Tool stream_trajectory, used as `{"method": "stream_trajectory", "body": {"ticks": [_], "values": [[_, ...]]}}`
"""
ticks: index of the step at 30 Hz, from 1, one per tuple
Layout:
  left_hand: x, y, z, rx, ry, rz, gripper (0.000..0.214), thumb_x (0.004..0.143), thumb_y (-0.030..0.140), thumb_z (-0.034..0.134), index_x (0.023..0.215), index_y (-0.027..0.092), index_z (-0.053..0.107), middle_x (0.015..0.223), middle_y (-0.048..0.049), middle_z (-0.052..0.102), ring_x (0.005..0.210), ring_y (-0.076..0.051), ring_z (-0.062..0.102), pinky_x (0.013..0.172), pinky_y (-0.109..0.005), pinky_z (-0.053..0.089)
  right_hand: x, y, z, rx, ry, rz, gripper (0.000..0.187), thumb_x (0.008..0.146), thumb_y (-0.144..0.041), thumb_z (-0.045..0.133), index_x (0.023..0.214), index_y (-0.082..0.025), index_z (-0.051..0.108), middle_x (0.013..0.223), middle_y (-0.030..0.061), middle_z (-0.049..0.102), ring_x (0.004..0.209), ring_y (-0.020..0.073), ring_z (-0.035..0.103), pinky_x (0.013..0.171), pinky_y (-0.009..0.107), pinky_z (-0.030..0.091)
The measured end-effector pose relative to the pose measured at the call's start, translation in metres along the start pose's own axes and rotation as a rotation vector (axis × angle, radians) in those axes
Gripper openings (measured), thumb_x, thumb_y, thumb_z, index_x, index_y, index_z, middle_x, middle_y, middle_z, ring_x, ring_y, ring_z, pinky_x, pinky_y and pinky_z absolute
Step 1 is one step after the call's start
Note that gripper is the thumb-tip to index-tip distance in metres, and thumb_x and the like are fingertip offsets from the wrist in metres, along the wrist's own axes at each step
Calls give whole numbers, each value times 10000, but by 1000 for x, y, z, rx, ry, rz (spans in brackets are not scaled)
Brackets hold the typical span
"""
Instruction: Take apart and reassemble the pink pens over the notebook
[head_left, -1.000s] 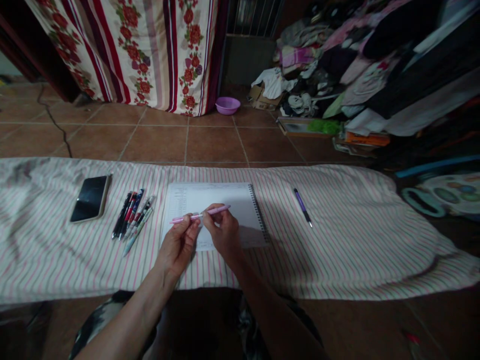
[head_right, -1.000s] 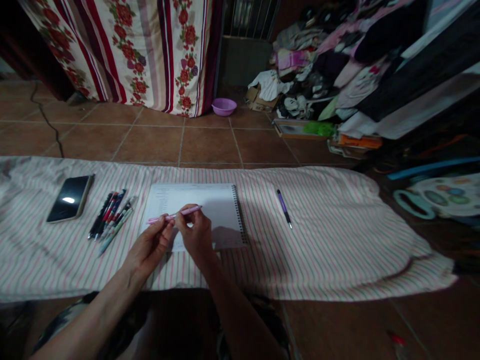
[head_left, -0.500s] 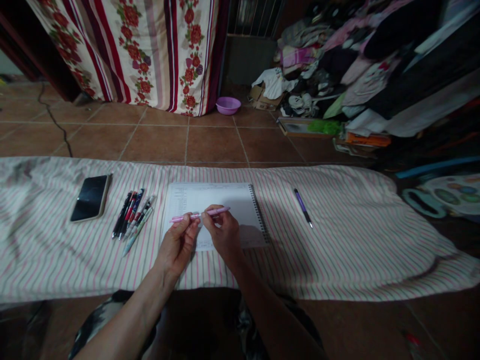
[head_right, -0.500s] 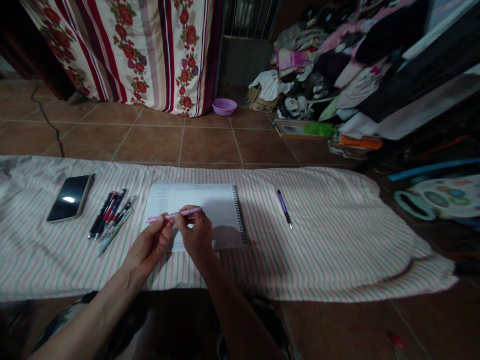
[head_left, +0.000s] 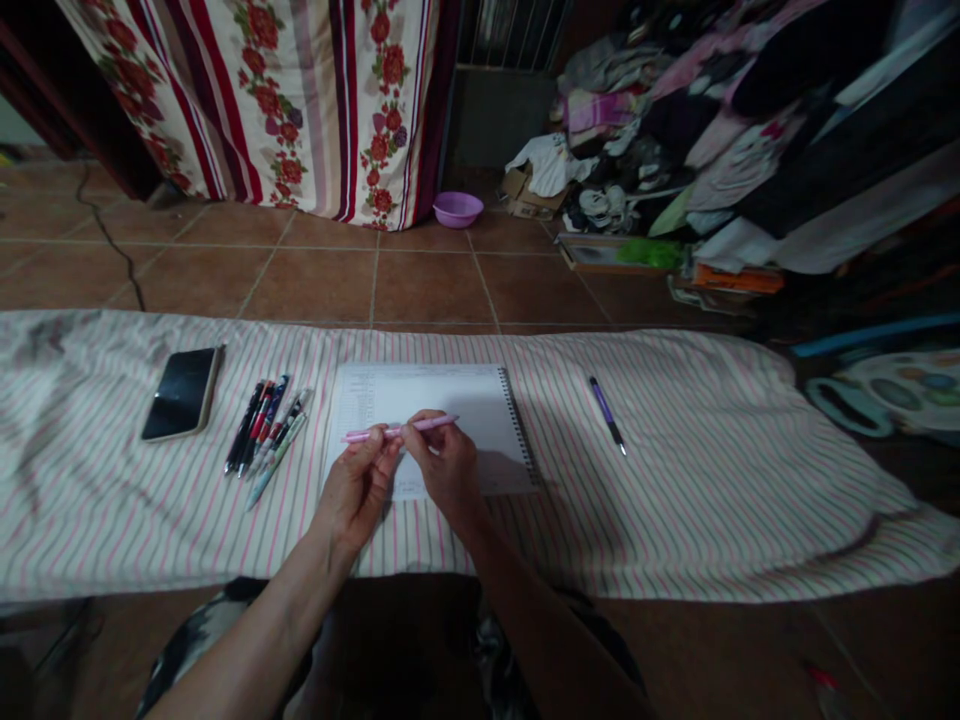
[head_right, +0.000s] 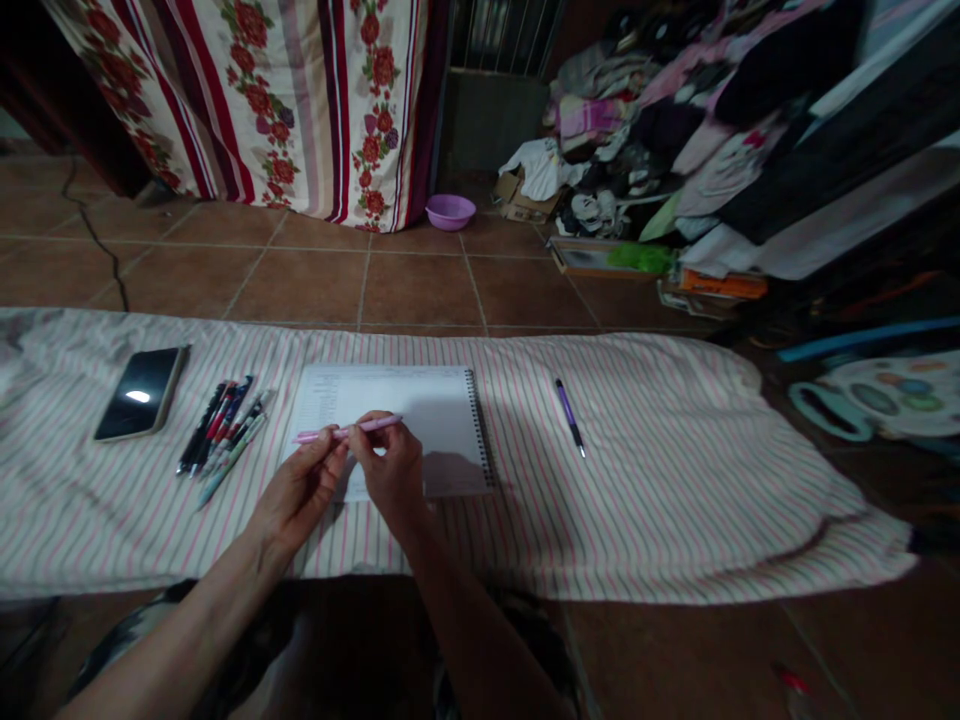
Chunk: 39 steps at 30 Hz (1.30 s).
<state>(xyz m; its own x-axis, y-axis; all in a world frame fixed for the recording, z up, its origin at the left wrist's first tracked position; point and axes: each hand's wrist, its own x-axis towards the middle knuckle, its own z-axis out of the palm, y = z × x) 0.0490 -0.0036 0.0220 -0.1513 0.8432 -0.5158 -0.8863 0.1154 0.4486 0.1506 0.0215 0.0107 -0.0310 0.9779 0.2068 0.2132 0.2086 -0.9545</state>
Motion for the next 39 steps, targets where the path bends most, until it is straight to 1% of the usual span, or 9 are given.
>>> {"method": "stream_trajectory", "body": {"ticks": [6,11,15,18,23,26,31,34,39], "values": [[1,0,-2,-18,6,-1,326,858,-33,400,654,48,640,678,-78,677,641,-96,670,672,-168,565,0,2,2,88,-18,69,156,766,-336,573,723,-187,564,647,-3,613,570,126,600,572,213,485],[2,0,-3,26,-6,26,278,851,-17,435,683,45,648,695,-85,685,653,-104,671,686,-181,567,-1,7,3,170,-41,129,169,758,-353,589,725,-187,576,625,-10,606,569,127,585,568,219,473],[2,-1,-4,51,-4,26,222,835,-8,476,704,59,644,707,-81,688,661,-112,674,692,-193,569,-1,11,6,228,-20,197,180,751,-358,601,735,-182,570,589,-21,579,530,119,554,535,219,452],[2,-2,-4,62,10,23,195,830,2,492,716,68,635,703,-80,689,646,-118,677,683,-203,572,-2,15,8,226,15,215,210,737,-384,614,711,-186,549,551,-36,541,501,113,516,513,219,428],[1,-3,-5,54,17,3,180,839,16,483,741,79,621,726,-95,696,664,-147,689,657,-233,582,-3,22,10,175,42,221,261,732,-436,613,696,-190,534,554,-34,527,504,112,483,513,225,406],[1,-5,-5,39,20,-1,188,837,10,482,735,83,622,724,-90,698,672,-145,689,678,-241,582,-2,23,10,128,33,247,297,728,-465,610,663,-189,521,528,-43,487,493,104,448,500,220,383],[2,-6,-4,21,44,-9,231,841,-2,465,698,84,624,701,-75,693,658,-125,685,695,-224,577,1,20,10,152,-9,294,340,729,-480,592,596,-186,485,482,-61,406,467,87,386,473,212,344],[2,-5,-3,-1,76,-10,261,853,-7,439,687,83,618,680,-62,686,638,-109,679,694,-210,575,2,18,11,158,-36,332,339,718,-475,596,586,-175,509,484,-50,438,464,87,402,462,213,339],[3,-1,-2,-38,92,-16,259,858,-16,422,696,76,602,687,-73,694,655,-115,684,702,-210,575,0,15,10,203,-68,329,325,733,-478,587,652,-164,560,525,-37,502,478,90,456,475,211,380]]}}
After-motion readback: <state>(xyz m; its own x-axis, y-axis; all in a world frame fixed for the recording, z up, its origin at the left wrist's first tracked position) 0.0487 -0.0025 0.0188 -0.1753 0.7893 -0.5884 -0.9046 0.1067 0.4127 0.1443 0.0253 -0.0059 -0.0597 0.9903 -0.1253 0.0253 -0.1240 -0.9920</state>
